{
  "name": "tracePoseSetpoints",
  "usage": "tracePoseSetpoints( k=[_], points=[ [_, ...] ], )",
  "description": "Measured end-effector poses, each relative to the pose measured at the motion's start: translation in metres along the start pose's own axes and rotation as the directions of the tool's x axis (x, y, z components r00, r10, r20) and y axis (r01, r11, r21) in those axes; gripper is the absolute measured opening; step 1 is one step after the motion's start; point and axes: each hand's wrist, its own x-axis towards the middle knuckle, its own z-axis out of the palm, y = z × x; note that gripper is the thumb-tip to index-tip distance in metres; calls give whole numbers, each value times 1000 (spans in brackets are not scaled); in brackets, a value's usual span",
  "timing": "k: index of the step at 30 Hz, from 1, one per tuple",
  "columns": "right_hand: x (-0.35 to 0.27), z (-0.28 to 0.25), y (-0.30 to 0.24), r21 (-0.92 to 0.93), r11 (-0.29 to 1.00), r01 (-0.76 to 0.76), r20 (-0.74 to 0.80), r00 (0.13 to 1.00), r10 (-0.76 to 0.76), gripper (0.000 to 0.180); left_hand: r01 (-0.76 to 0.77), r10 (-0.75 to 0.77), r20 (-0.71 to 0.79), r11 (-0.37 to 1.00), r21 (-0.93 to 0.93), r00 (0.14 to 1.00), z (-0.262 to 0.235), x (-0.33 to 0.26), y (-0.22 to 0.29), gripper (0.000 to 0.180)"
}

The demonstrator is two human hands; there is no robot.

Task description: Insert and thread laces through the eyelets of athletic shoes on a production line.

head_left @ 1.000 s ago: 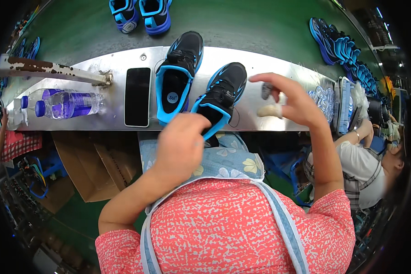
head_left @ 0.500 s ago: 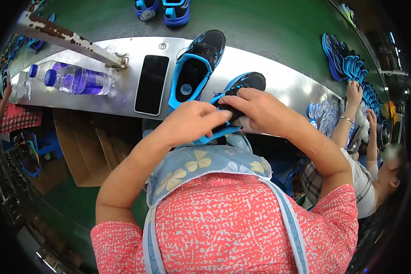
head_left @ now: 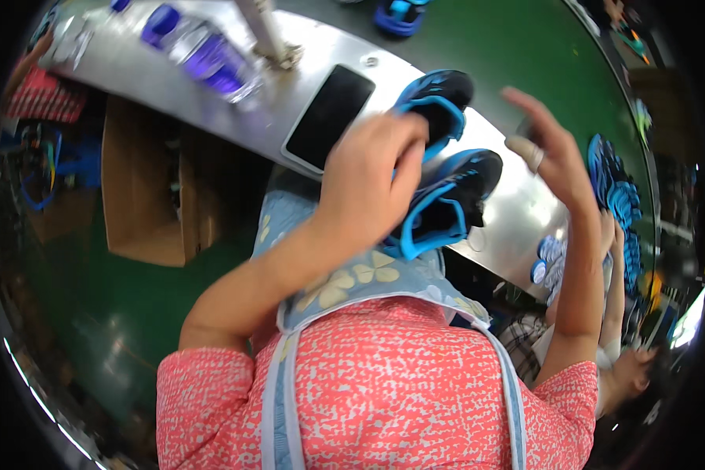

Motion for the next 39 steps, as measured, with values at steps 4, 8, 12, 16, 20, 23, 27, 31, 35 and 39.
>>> tracePoseSetpoints(
  k=[4, 8, 12, 16, 20, 23, 27, 31, 35, 39],
  points=[
    [50, 33, -26, -27, 975, 222, 249, 946, -209, 66, 107, -111, 42, 991, 86, 993, 30, 26, -47, 23],
    [37, 50, -41, -315, 870, 380, 333, 902, -273, 65, 418, -418, 37, 890, -185, 908, 37, 32, -64, 20],
    [29, 57, -50, -662, 660, 356, 420, 905, -66, 57, 418, -448, -104, 880, -224, 888, 78, 35, -59, 22],
    [34, 70, -60, -805, 553, 215, 355, 921, 160, 57, 452, -537, -176, 815, -363, 825, 92, 29, -51, 17],
    [24, 54, -44, -423, 870, 254, 403, 912, -70, 67, 251, -427, -388, 869, -427, 817, 76, 16, -29, 13],
    [12, 55, -56, -370, 925, 87, 338, 940, 46, 68, -57, -110, -391, 918, -391, 914, 80, -6, -29, 13],
    [10, 57, -65, -232, 971, 49, 251, 968, 11, 62, 15, -46, -224, 990, -140, 974, 75, -9, -26, 21],
    [10, 55, -75, -495, 862, 112, 266, 963, 28, 56, 154, -161, -60, 983, -96, 985, 59, -5, -14, 29],
    [17, 47, -81, -363, 931, 34, 327, 940, 93, 53, 171, -162, 74, 975, -142, 984, 62, -1, -17, 29],
    [11, 49, -64, -230, 965, -123, 232, 956, 178, 43, 146, -147, 5, 978, -147, 989, 66, -6, -18, 22]
  ],
)
